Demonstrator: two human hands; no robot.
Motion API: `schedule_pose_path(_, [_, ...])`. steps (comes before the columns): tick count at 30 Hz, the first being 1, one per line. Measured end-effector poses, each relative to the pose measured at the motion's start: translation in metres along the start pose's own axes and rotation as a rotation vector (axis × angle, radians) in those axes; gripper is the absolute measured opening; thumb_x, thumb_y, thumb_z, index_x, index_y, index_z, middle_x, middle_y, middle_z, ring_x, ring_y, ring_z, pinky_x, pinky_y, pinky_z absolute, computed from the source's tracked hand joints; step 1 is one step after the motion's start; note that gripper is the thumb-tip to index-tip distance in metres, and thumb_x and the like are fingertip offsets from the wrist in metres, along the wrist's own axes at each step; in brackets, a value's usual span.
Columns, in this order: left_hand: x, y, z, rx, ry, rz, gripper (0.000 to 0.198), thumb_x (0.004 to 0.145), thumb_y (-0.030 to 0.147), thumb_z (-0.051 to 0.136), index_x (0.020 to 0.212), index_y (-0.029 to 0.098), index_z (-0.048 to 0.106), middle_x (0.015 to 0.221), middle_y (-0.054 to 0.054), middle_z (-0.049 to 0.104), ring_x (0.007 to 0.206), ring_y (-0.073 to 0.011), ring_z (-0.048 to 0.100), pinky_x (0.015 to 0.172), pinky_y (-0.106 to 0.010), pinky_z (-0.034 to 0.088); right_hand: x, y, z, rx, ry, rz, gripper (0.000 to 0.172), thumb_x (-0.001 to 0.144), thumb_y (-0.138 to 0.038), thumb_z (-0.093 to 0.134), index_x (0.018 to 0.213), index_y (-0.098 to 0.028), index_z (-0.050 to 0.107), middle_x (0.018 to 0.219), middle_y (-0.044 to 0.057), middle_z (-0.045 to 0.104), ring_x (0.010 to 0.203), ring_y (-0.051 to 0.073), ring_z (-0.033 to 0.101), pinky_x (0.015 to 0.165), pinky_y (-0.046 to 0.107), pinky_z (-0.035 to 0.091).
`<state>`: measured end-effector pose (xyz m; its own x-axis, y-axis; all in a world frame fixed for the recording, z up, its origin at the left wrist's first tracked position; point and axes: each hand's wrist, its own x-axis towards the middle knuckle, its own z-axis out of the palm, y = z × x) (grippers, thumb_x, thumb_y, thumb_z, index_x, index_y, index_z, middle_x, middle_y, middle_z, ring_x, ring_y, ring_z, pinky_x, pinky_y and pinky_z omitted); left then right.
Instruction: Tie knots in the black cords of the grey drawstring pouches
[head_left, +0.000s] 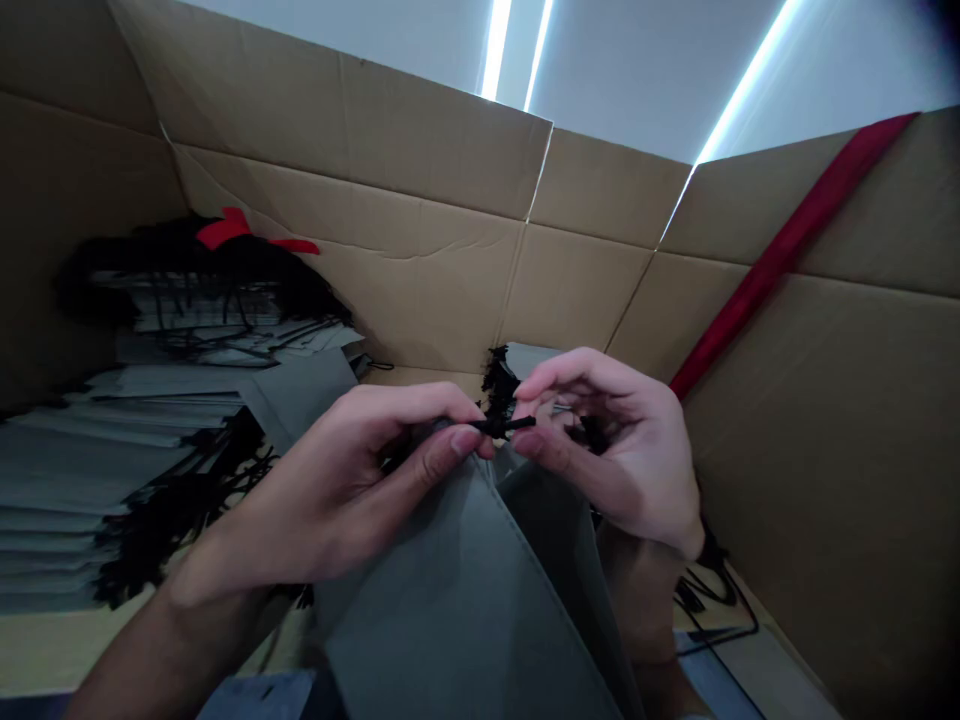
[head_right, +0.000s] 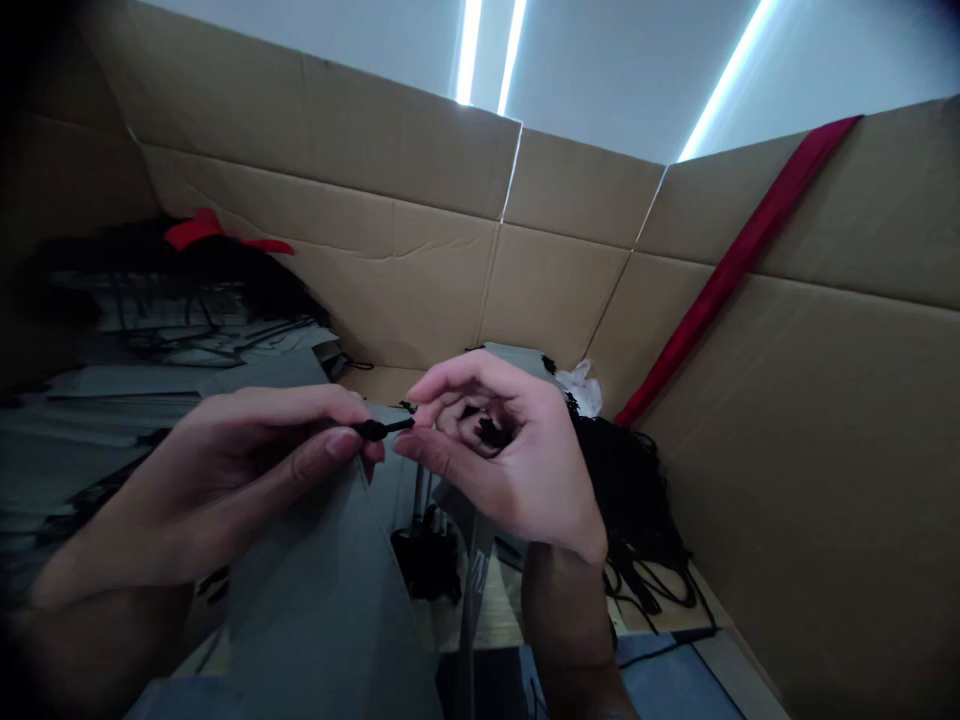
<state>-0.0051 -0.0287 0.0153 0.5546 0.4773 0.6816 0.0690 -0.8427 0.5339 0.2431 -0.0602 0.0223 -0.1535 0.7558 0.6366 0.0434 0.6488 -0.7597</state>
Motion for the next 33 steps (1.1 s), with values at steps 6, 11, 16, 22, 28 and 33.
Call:
schedule_pose_path(6, [0.000,-0.002,0.006,0.086,0.061,0.054,0.021,0.120,0.015,0.067,0.102,0.019,0.078,0.078,0.008,0.067,0.064,-0.0065,0.051,0.057,-0.018,0.039,-0.004,-0.002,0.000,-0.076,0.024,-0.024,0.029,0.083,-0.022,0.116,0.099,-0.025,0.092,0.080,-0.004,0.083,0.062,0.009,0.066,0.052,0.018,0.050])
schedule_pose_path(11, [-0.001,-0.004,0.012,0.096,0.039,0.017,0.014,0.121,0.030,0.072,0.121,0.021,0.082,0.088,0.004,0.078,0.070,-0.0093,0.062,0.063,-0.021,0.047,-0.004,-0.004,0.002,-0.155,0.035,-0.027,0.024,0.089,-0.030,0.113,0.094,-0.025,0.090,0.080,-0.003,0.082,0.063,0.011,0.069,0.054,0.021,0.053])
schedule_pose_path(16, [-0.001,-0.007,0.018,0.101,0.051,0.024,0.019,0.124,0.031,0.067,0.119,0.021,0.083,0.100,0.002,0.085,0.078,-0.0094,0.070,0.069,-0.021,0.050,-0.003,-0.002,0.001,-0.150,0.006,-0.017,0.027,0.091,-0.035,0.112,0.094,-0.022,0.089,0.080,-0.001,0.082,0.066,0.013,0.071,0.058,0.021,0.057])
schedule_pose_path(22, [-0.002,-0.007,0.019,0.070,0.118,0.048,0.016,0.123,0.024,0.069,0.112,0.022,0.080,0.092,0.006,0.078,0.076,-0.0062,0.065,0.068,-0.017,0.047,-0.002,0.004,0.004,-0.145,0.002,-0.028,0.025,0.092,-0.027,0.111,0.097,-0.022,0.087,0.084,-0.002,0.081,0.070,0.011,0.071,0.061,0.019,0.056])
schedule_pose_path(28, [-0.003,-0.009,0.021,0.055,0.156,0.065,0.016,0.120,0.019,0.072,0.106,0.023,0.080,0.085,0.009,0.074,0.072,-0.0045,0.062,0.062,-0.015,0.043,-0.003,0.004,0.006,-0.154,-0.011,-0.015,0.026,0.091,-0.025,0.110,0.096,-0.023,0.085,0.081,-0.003,0.078,0.065,0.011,0.065,0.056,0.020,0.052])
schedule_pose_path(33, [-0.001,-0.006,0.021,0.095,0.226,0.057,0.022,0.115,0.015,0.077,0.094,0.021,0.080,0.076,0.008,0.075,0.065,-0.0060,0.060,0.060,-0.016,0.043,-0.005,0.001,0.005,-0.167,0.034,0.016,0.028,0.088,-0.030,0.113,0.089,-0.023,0.086,0.076,-0.002,0.077,0.061,0.011,0.059,0.054,0.022,0.048])
